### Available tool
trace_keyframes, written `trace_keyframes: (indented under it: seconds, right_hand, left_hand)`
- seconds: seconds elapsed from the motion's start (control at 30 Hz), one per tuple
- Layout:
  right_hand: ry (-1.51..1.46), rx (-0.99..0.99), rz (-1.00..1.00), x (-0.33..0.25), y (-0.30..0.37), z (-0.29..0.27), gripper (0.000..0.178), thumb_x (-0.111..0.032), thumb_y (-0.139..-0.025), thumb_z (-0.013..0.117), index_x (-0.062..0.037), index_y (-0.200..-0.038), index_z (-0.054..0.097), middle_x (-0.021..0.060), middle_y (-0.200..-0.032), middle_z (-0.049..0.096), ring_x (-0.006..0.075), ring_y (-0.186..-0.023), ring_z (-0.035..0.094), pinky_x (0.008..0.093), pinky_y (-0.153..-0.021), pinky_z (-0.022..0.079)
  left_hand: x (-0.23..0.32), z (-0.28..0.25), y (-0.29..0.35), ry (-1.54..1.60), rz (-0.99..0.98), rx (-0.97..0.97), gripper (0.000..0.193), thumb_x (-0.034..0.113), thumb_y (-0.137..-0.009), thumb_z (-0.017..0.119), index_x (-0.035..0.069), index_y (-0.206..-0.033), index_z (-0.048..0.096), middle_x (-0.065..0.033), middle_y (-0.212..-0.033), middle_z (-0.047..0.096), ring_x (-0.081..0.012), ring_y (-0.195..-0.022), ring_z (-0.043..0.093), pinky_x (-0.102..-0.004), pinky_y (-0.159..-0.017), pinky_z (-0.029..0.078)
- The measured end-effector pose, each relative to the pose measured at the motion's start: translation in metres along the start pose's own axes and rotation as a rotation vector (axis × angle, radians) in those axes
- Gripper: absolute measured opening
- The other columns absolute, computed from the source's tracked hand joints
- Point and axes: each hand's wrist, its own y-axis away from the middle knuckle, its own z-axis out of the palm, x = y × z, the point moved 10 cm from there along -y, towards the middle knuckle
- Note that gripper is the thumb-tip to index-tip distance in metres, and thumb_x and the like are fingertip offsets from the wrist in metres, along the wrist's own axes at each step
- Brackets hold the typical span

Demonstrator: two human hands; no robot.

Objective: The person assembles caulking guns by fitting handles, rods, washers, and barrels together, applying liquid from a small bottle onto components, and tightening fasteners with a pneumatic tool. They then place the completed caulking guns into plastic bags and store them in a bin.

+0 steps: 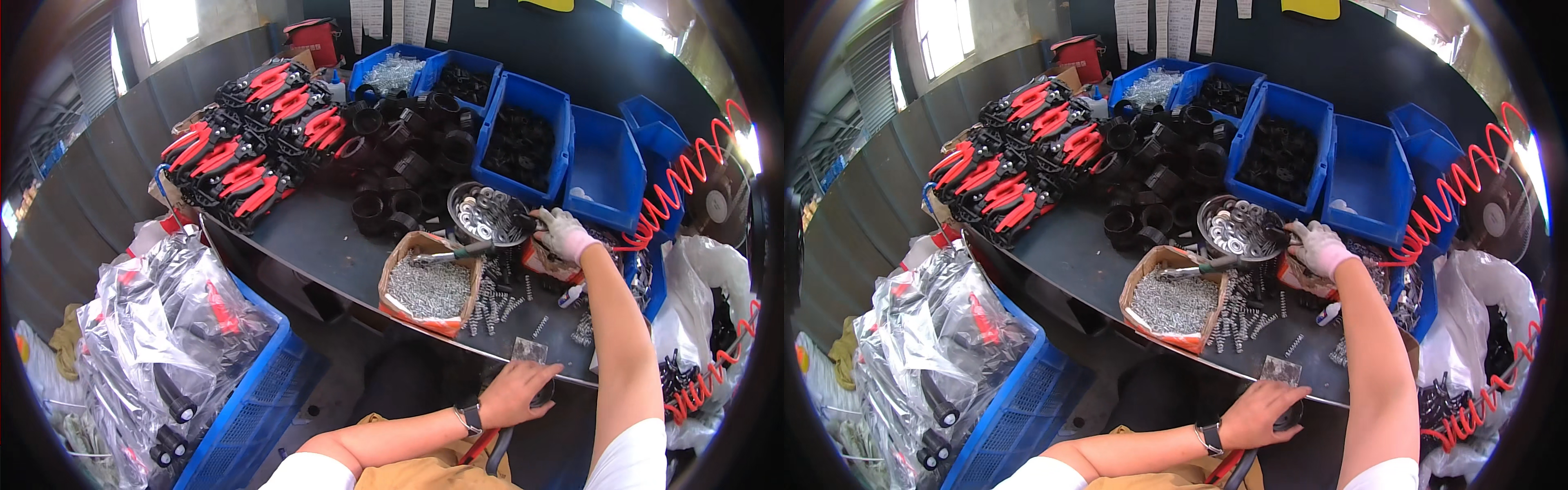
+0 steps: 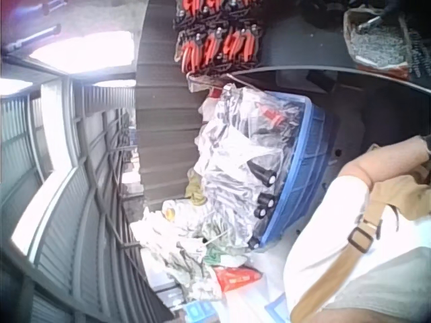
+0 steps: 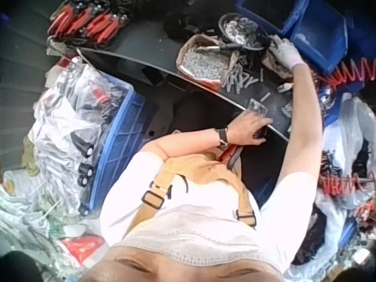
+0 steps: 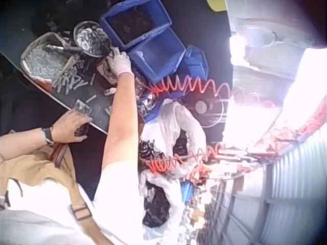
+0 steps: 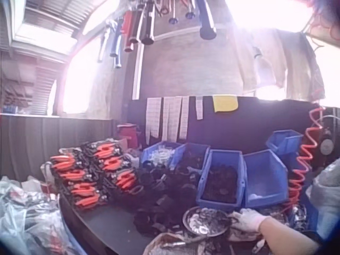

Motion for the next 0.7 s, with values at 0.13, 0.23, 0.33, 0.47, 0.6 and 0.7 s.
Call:
trace_keyframes:
  seconds: [0.13,0.23,0.33,0.47,0.6,0.7]
  right_hand:
    - [-0.038,0.486,-0.109,-0.032,0.085,-0.062,0.038,-0.007,-0.093,0.055,-0.0096,-0.131,0.053,0.0200,-0.124,0.057,0.0373,-0.114,0.054,0.0447,-0.100,0.045]
    - [-0.143,0.331,0.070,-0.056,0.192,-0.054,0.023,-0.007,-0.090,0.056,-0.0032,-0.113,0.059,0.0176,-0.080,0.062,0.0394,-0.075,0.062,0.0505,-0.067,0.047]
    - [-0.043,-0.219,0.557,-0.020,0.307,0.067,0.019,-0.015,-0.076,0.066,-0.0008,-0.088,0.073,0.0267,-0.077,0.066,0.0391,-0.076,0.068,0.0473,-0.070,0.054]
    - [-0.798,-0.356,0.111,-0.090,0.300,0.271,0.054,-0.029,-0.087,0.060,-0.0073,-0.136,0.053,0.0195,-0.143,0.050,0.0301,-0.130,0.051,0.0395,-0.111,0.037]
    - [-0.821,-0.257,0.126,-0.139,0.272,0.339,0.049,-0.028,-0.088,0.058,-0.0070,-0.132,0.056,0.0199,-0.139,0.053,0.0318,-0.127,0.053,0.0406,-0.108,0.040]
    - [-0.782,-0.172,0.159,-0.137,0.276,0.391,0.044,-0.027,-0.090,0.055,-0.0067,-0.128,0.059,0.0204,-0.136,0.055,0.0335,-0.125,0.055,0.0417,-0.105,0.043]
  left_hand:
    - [-0.004,-0.001,0.002,0.036,-0.009,-0.003,0.069,0.023,-0.074,0.081,0.010,-0.135,0.051,-0.0116,-0.112,0.062,-0.0299,-0.106,0.058,-0.0412,-0.096,0.045]
    - [-0.016,-0.019,0.011,-0.014,-0.050,0.066,0.068,0.023,-0.073,0.082,0.010,-0.134,0.052,-0.0111,-0.111,0.062,-0.0297,-0.106,0.059,-0.0415,-0.095,0.045]
    - [-0.006,-0.008,0.005,-0.007,0.003,0.099,0.064,0.022,-0.072,0.083,0.009,-0.129,0.056,-0.0110,-0.110,0.064,-0.0306,-0.106,0.060,-0.0423,-0.093,0.046]
    - [0.005,-0.007,-0.002,0.020,0.078,0.093,0.060,0.019,-0.071,0.084,0.007,-0.124,0.057,-0.0118,-0.112,0.065,-0.0321,-0.105,0.061,-0.0417,-0.092,0.047]
    - [-0.006,-0.005,-0.003,-0.012,-0.009,0.082,0.055,0.013,-0.069,0.085,0.008,-0.118,0.060,-0.0102,-0.111,0.065,-0.0297,-0.103,0.061,-0.0387,-0.092,0.048]
    - [-0.004,-0.005,-0.003,-0.022,0.025,0.071,0.052,0.011,-0.068,0.084,0.008,-0.114,0.061,-0.0098,-0.110,0.066,-0.0294,-0.101,0.062,-0.0393,-0.090,0.049]
